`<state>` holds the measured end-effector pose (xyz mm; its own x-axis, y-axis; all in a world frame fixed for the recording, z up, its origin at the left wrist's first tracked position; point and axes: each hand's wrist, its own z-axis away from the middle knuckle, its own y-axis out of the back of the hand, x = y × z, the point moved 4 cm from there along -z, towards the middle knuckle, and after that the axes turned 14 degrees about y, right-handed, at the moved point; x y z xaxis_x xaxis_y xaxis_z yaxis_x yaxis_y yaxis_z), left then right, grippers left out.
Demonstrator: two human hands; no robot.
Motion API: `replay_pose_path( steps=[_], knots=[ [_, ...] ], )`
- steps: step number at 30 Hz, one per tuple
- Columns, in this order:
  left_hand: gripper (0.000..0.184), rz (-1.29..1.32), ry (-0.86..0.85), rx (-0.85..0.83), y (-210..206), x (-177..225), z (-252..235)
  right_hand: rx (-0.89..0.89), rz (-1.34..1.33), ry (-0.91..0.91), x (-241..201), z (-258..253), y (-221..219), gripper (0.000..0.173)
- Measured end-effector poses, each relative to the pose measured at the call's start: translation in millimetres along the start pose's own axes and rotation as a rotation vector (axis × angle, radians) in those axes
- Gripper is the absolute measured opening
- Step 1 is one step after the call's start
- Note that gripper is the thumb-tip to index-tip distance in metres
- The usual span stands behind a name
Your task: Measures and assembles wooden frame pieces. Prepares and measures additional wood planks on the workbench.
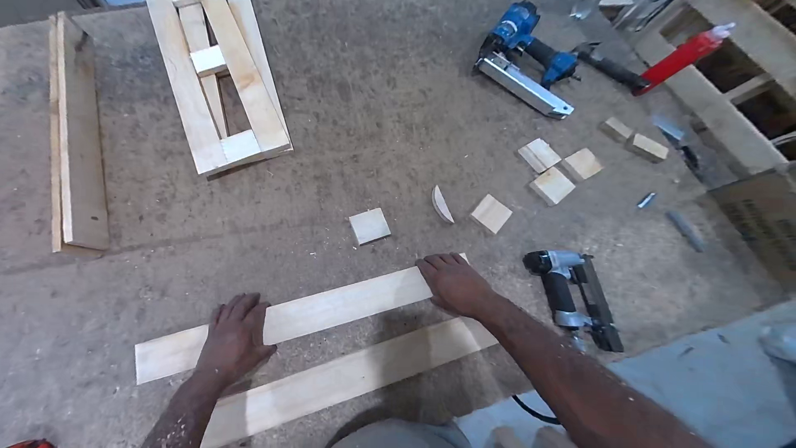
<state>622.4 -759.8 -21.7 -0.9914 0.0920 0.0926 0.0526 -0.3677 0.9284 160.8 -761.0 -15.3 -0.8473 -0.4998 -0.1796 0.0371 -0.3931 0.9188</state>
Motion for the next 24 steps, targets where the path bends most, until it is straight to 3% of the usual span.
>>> replay_pose_path(
  steps=[2, 4, 7, 9, 11, 16, 20, 24],
  knots=[
    [0.107, 0.055, 0.059, 0.045, 2, -14, 7, -0.014, -0.075, -0.055, 0, 5, 3, 0.091],
    [0.104, 0.209, 0.233, 0.119, 10, -42, 22, 0.049, -0.187, -0.223, 8, 20, 6, 0.095],
    [0.078, 0.39, 0.738, 0.19, 17, -92, 51, 0.203, -0.382, -0.674, 28, 50, 3, 0.073],
    [0.066, 0.359, 0.91, 0.196, 5, -121, 60, 0.231, -0.526, -0.859, 36, 60, -6, 0.053],
    [0.055, 0.356, 0.888, 0.226, 0, -132, 62, 0.252, -0.63, -0.876, 37, 61, -16, 0.042],
    [0.066, 0.505, 1.098, 0.162, 1, -144, 64, 0.305, -0.63, -0.833, 42, 60, -21, 0.041],
    [0.051, 0.549, 1.036, 0.131, -1, -154, 69, 0.343, -0.652, -0.784, 52, 71, -25, 0.039],
    [0.055, 0.545, 1.125, 0.164, -8, -163, 103, 0.348, -0.677, -0.746, 54, 100, -32, 0.065]
  ],
)
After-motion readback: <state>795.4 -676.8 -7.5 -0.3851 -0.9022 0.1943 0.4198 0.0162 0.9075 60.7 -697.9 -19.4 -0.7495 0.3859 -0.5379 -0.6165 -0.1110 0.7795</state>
